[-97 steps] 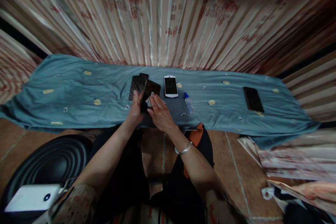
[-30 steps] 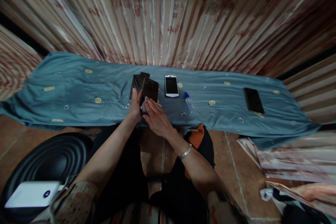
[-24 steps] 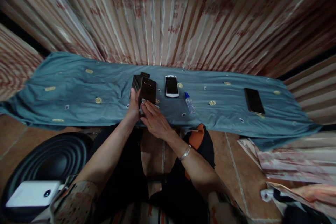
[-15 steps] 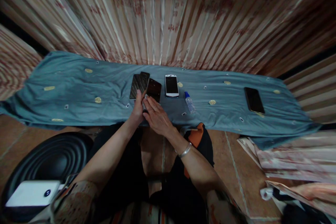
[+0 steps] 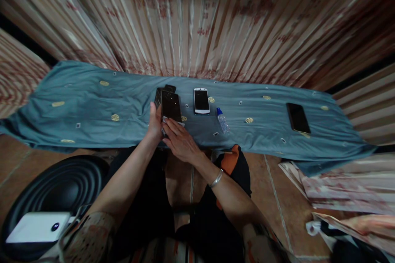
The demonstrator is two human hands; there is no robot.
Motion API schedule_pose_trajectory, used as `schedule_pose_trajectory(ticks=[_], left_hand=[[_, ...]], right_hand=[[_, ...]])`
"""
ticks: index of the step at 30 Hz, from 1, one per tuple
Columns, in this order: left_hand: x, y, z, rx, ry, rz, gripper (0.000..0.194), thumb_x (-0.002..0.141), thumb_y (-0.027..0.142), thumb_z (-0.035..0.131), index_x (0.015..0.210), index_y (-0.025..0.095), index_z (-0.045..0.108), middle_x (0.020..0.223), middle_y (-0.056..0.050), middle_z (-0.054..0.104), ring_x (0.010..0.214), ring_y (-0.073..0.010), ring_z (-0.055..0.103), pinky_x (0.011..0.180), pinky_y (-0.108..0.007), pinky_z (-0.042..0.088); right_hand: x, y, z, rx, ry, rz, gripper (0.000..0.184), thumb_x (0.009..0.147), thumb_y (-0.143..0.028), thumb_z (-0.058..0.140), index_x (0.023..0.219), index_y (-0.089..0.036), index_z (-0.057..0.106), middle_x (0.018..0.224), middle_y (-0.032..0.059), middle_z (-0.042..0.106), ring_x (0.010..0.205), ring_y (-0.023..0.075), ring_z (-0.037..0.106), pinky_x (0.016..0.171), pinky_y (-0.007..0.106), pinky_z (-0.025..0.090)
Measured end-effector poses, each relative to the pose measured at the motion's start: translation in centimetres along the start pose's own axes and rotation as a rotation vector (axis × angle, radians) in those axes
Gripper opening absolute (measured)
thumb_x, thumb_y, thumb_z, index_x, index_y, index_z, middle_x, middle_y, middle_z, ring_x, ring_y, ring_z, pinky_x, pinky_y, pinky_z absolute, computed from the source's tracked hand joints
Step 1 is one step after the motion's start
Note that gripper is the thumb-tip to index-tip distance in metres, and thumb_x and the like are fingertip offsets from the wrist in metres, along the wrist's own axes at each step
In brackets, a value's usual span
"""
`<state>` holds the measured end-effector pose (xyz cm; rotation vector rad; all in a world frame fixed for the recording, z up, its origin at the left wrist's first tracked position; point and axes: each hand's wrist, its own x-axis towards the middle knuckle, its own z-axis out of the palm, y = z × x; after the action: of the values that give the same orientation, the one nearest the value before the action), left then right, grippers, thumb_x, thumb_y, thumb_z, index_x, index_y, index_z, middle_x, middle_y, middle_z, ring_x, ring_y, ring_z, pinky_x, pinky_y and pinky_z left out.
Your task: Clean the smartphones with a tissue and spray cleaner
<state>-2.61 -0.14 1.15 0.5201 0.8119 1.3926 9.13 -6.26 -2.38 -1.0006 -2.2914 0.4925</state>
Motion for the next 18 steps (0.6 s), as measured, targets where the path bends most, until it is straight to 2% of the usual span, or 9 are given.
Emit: schedule_pose_trajectory(ticks=[4, 10, 18], left_hand=[[0.3, 0.1, -0.4, -0.042, 0.016, -0.009, 0.063, 0.102, 0.057, 0.023, 0.116, 0.016, 0.069, 0.11, -0.01, 0.076, 0.121, -0.024, 0.065, 0.103, -0.037, 0.052], [0.7, 0.0, -1.1, -0.094, 0.021, 0.002, 0.058, 0.098, 0.061, 0.035, 0.114, 0.017, 0.07, 0.123, -0.01, 0.073, 0.121, -0.0241, 0.066, 0.103, -0.037, 0.051], [0.0, -0.2, -0.5, -0.157, 0.067, -0.08, 0.047, 0.101, 0.045, 0.037, 0.11, 0.015, 0.072, 0.108, -0.009, 0.079, 0.12, -0.0225, 0.067, 0.11, -0.038, 0.047]], right_hand=[[0.0, 0.1, -0.2, -0.023, 0.007, 0.028, 0.057, 0.104, -0.034, 0.039, 0.159, -0.018, 0.031, 0.164, 0.0118, 0.035, 0.156, 0.0243, 0.023, 0.127, 0.051, 0.026], [-0.2, 0.7, 0.3, -0.004, 0.094, 0.116, 0.059, 0.105, -0.037, 0.035, 0.16, -0.019, 0.027, 0.166, 0.0107, 0.032, 0.157, 0.0245, 0.019, 0.128, 0.053, 0.023], [0.0, 1.6, 0.9, 0.154, 0.21, 0.258, 0.061, 0.105, -0.048, 0.029, 0.162, -0.025, 0.021, 0.168, 0.0054, 0.027, 0.156, 0.0209, 0.02, 0.129, 0.048, 0.021]])
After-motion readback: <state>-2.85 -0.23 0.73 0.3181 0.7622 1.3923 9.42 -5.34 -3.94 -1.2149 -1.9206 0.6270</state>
